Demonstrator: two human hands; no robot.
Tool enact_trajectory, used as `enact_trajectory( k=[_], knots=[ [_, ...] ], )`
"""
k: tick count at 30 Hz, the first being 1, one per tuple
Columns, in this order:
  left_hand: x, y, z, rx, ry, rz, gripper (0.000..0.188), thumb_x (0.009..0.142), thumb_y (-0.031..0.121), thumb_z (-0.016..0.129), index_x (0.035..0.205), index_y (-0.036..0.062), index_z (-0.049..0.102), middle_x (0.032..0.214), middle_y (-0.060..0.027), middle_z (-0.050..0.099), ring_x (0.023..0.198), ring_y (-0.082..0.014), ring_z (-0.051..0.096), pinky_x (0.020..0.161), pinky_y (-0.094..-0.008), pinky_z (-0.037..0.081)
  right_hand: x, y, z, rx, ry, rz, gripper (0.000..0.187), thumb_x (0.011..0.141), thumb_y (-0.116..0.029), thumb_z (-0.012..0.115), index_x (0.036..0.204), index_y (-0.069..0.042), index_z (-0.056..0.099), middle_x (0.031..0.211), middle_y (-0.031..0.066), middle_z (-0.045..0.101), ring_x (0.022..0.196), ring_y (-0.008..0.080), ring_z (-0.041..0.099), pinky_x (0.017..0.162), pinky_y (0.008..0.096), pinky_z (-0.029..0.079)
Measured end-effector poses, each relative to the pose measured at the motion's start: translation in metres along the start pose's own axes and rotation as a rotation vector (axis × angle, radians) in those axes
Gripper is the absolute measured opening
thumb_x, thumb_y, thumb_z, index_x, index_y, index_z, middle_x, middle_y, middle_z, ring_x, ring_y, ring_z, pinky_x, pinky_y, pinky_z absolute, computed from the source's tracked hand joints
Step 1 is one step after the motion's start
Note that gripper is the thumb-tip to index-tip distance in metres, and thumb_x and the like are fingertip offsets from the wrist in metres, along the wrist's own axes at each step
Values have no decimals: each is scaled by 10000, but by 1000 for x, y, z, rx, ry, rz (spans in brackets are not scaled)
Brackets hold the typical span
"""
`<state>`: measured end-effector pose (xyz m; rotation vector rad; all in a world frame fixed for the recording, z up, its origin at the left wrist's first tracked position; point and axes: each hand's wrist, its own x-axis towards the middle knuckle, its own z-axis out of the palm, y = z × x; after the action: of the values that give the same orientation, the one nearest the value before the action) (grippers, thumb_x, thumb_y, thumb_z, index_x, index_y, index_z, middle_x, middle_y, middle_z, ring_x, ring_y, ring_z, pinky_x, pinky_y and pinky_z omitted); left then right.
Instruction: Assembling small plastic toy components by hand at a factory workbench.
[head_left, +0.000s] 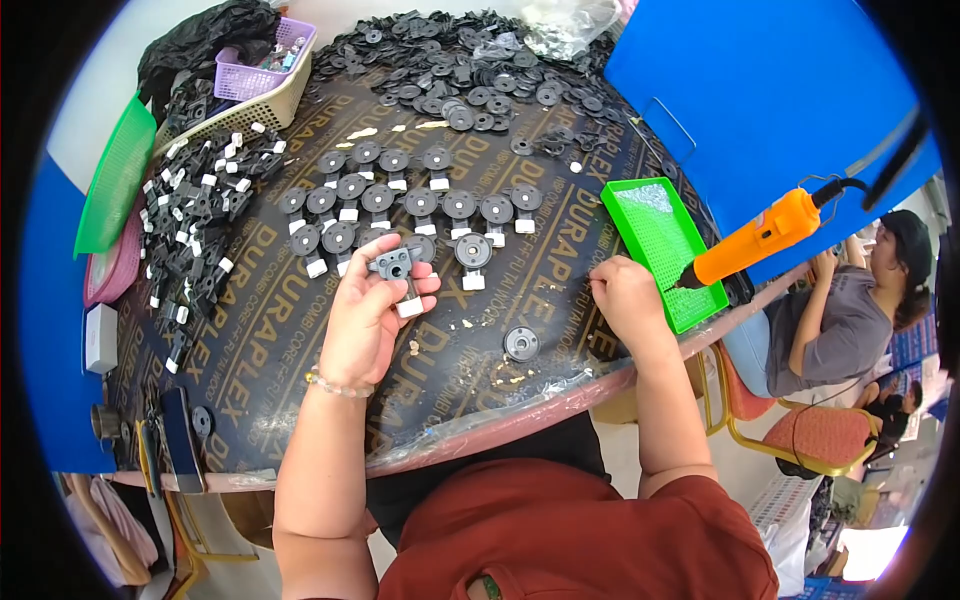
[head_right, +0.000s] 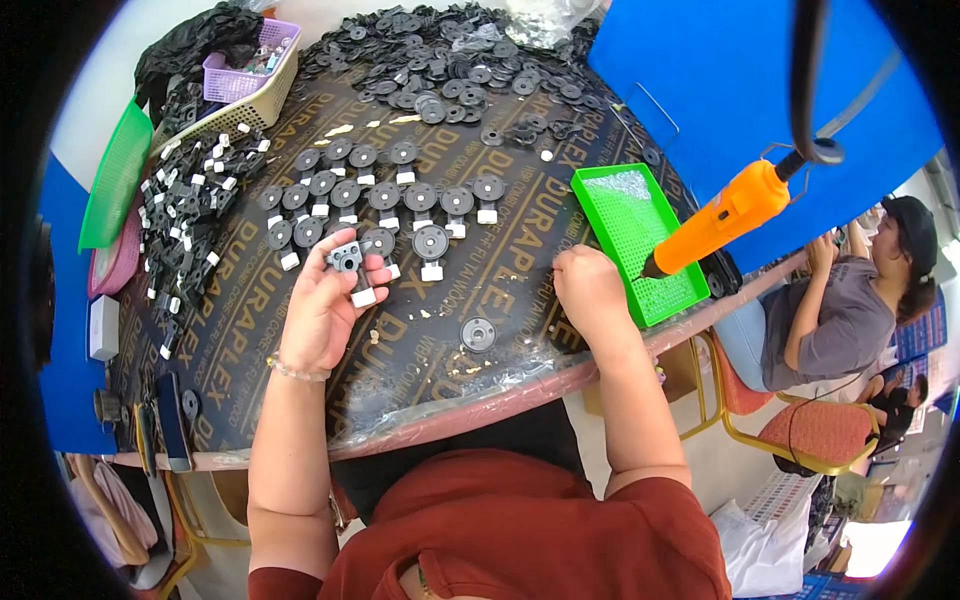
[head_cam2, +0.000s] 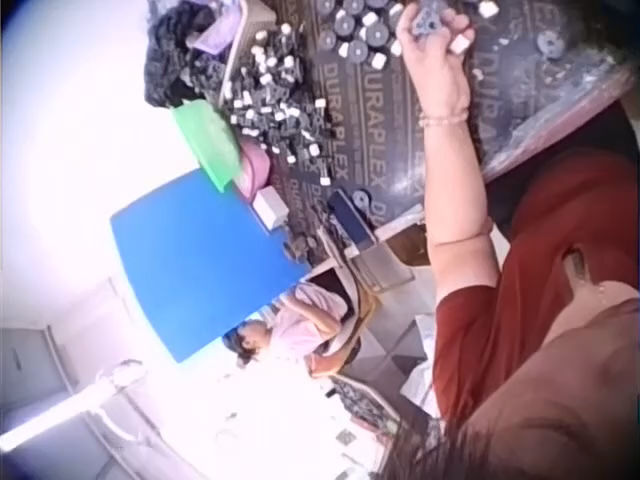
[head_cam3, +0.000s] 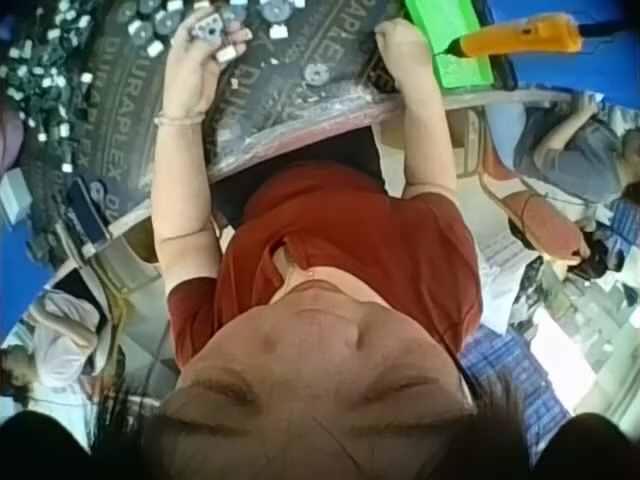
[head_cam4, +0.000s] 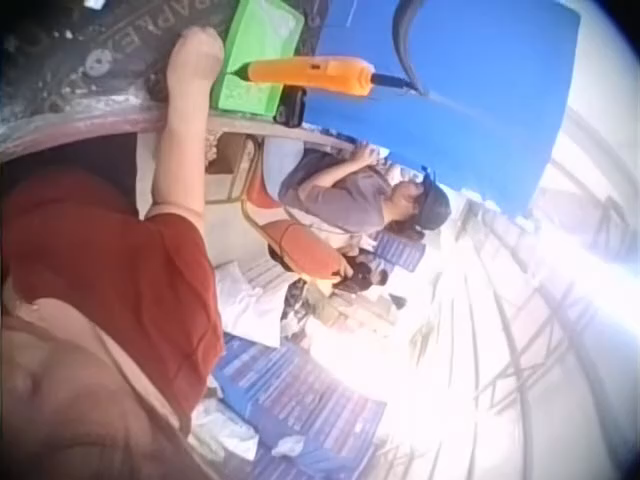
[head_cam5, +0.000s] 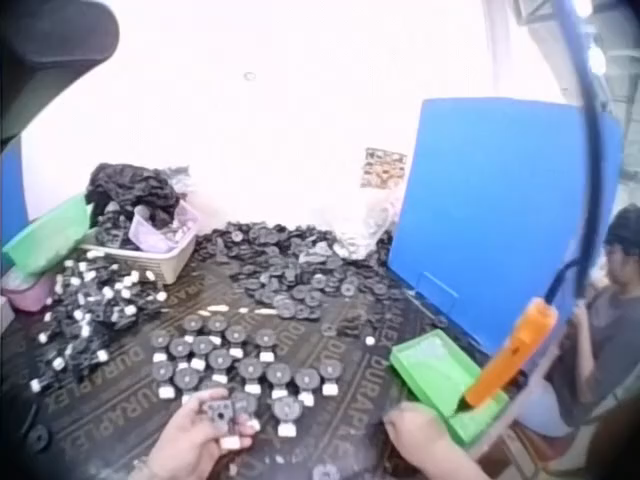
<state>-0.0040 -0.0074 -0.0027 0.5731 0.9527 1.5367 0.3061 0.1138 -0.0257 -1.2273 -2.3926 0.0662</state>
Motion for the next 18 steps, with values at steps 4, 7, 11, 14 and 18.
enact_trajectory(
  k=[4,7,11,14,18],
  knots=[
    [0,-1,2,-27,-20,-5,541,872,-59,474,1400,32,405,1149,-212,620,1046,-322,655,903,-435,556,3,-2,-2,66,47,5,56,745,-20,648,746,-30,593,782,141,623,772,359,618,698,446,512],
    [0,-4,0,-36,-68,17,566,871,-96,512,1412,19,388,1214,-247,603,1101,-330,645,957,-430,545,3,-10,-9,173,44,76,116,732,11,659,780,-23,559,753,123,599,721,320,597,641,424,486],
    [1,-7,-2,-19,-113,-13,496,902,-75,563,1367,17,420,1234,-235,607,1119,-298,643,968,-404,544,18,-41,-20,456,45,72,84,791,4,670,847,-13,609,905,104,617,797,251,624,666,324,502],
    [1,-7,-5,55,-108,-16,482,911,-55,581,1362,27,431,1224,-207,623,1106,-268,652,952,-374,549,39,-82,-32,571,-69,-91,61,820,-32,665,864,-28,622,1026,115,599,970,277,604,840,352,487],
    [4,-7,-6,107,-122,-27,453,926,-39,584,1352,26,446,1189,-174,644,1064,-240,669,897,-338,565,67,-122,-28,674,-184,-287,60,849,-43,647,894,-25,610,1034,124,563,994,319,578,871,390,471]
  ],
)
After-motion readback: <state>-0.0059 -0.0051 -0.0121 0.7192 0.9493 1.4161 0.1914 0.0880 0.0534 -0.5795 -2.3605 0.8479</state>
